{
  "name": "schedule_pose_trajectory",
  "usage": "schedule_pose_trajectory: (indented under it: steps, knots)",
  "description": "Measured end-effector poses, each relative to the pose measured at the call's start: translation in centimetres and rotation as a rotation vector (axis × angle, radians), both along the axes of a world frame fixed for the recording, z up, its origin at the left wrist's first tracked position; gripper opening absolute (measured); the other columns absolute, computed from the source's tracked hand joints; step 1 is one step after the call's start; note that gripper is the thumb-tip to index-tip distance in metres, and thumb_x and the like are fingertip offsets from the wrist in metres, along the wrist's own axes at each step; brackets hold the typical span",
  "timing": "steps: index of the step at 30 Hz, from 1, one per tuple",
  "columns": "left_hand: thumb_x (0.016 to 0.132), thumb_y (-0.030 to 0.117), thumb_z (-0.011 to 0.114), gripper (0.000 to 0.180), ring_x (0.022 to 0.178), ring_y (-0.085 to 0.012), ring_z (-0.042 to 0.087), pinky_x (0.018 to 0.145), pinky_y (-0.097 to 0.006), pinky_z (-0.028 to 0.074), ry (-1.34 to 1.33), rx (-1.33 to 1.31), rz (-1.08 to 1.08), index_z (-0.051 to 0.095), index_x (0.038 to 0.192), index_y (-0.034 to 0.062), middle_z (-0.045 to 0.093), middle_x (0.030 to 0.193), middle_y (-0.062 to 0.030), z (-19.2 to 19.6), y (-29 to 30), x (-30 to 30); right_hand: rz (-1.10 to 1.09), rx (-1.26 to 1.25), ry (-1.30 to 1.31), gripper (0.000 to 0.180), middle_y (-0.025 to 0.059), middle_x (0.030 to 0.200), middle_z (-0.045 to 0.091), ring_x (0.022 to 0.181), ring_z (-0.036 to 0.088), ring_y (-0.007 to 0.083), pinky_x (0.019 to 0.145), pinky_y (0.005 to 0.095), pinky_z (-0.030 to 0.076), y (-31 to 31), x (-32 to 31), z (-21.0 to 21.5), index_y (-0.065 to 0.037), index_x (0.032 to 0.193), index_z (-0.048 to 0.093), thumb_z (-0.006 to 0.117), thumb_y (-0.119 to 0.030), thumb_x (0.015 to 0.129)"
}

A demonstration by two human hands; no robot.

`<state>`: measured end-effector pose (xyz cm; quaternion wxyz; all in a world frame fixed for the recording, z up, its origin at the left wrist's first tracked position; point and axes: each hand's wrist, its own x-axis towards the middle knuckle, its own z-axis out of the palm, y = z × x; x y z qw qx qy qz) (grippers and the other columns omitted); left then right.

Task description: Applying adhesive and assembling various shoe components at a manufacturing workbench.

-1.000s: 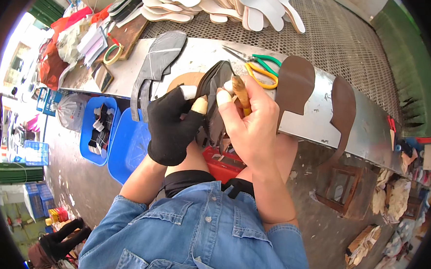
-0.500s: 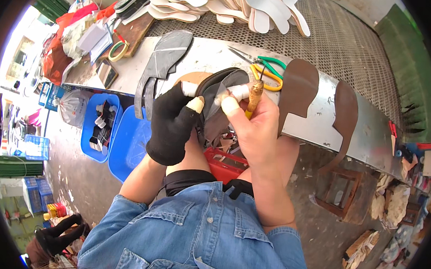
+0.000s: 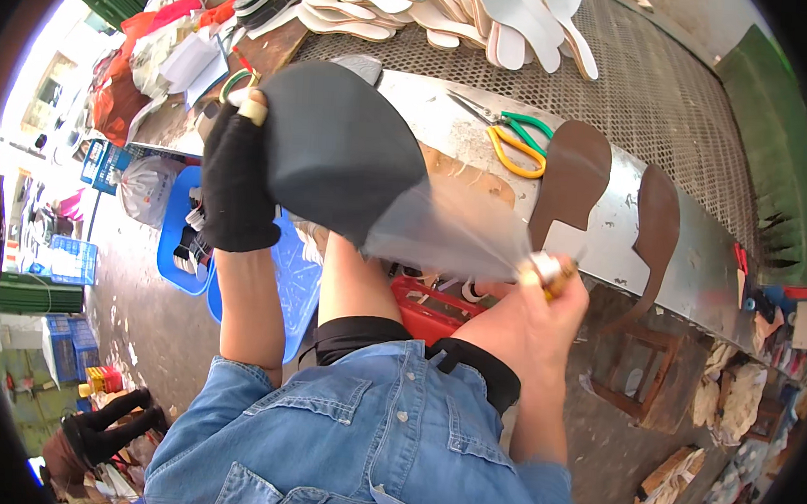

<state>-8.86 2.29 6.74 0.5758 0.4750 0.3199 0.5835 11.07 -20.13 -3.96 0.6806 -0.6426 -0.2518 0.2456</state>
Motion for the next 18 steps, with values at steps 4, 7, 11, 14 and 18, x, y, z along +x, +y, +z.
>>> schedule_pose_trajectory:
  steps: [4,7,11,14,18]
  knots:
    - [0.093,0.022,0.056,0.023,0.083,-0.0104,0.058,0.075,-0.023,0.045,-0.083,0.030,-0.045,0.062,0.103,0.0016,0.063,0.093,-0.0039,2.0,1.0,-2.3,-0.244,-0.405,-0.345,0.011,-0.0041,0.072,0.052,0.064,0.044,0.0058,0.056,0.0231,0.040,-11.8,4.3,-7.1,-0.001,0.084,0.054,0.063,-0.004,0.079]
    - [0.092,0.021,0.057,0.026,0.085,-0.0128,0.059,0.077,-0.025,0.046,-0.150,-0.001,-0.077,0.060,0.108,0.0002,0.063,0.097,-0.0055,2.9,-0.1,-2.2,-0.518,-0.963,-0.608,0.024,0.0132,0.062,0.049,0.058,0.050,0.0291,0.059,0.0380,0.043,-23.5,6.7,-13.0,0.001,0.081,0.049,0.067,-0.009,0.069]
    - [0.089,0.017,0.061,0.031,0.091,-0.0140,0.061,0.080,-0.024,0.047,0.008,0.030,-0.271,0.059,0.115,0.0001,0.064,0.103,-0.0072,2.9,-2.0,-0.7,-0.563,-1.595,-0.712,0.028,0.0187,0.082,0.061,0.082,0.061,0.0386,0.069,0.0451,0.046,-34.0,8.0,-16.0,0.000,0.082,0.054,0.073,-0.018,0.071]
    - [0.088,0.014,0.062,0.027,0.091,-0.0125,0.061,0.078,-0.025,0.048,0.056,-0.018,-0.595,0.061,0.111,0.0021,0.064,0.101,-0.0056,2.5,-3.4,1.5,-0.506,-1.172,-0.730,0.029,0.0124,0.084,0.056,0.077,0.057,0.0302,0.072,0.0374,0.046,-31.0,10.5,-11.5,-0.002,0.090,0.060,0.075,-0.020,0.074]
    - [0.087,0.013,0.064,0.020,0.083,-0.0071,0.056,0.074,-0.024,0.046,0.308,0.077,-0.880,0.063,0.103,0.0017,0.064,0.090,-0.0022,2.6,-4.5,3.3,-0.148,-0.264,-0.518,0.037,-0.0006,0.091,0.056,0.072,0.047,0.0085,0.064,0.0227,0.039,-11.5,5.2,3.2,0.000,0.108,0.063,0.072,-0.018,0.076]
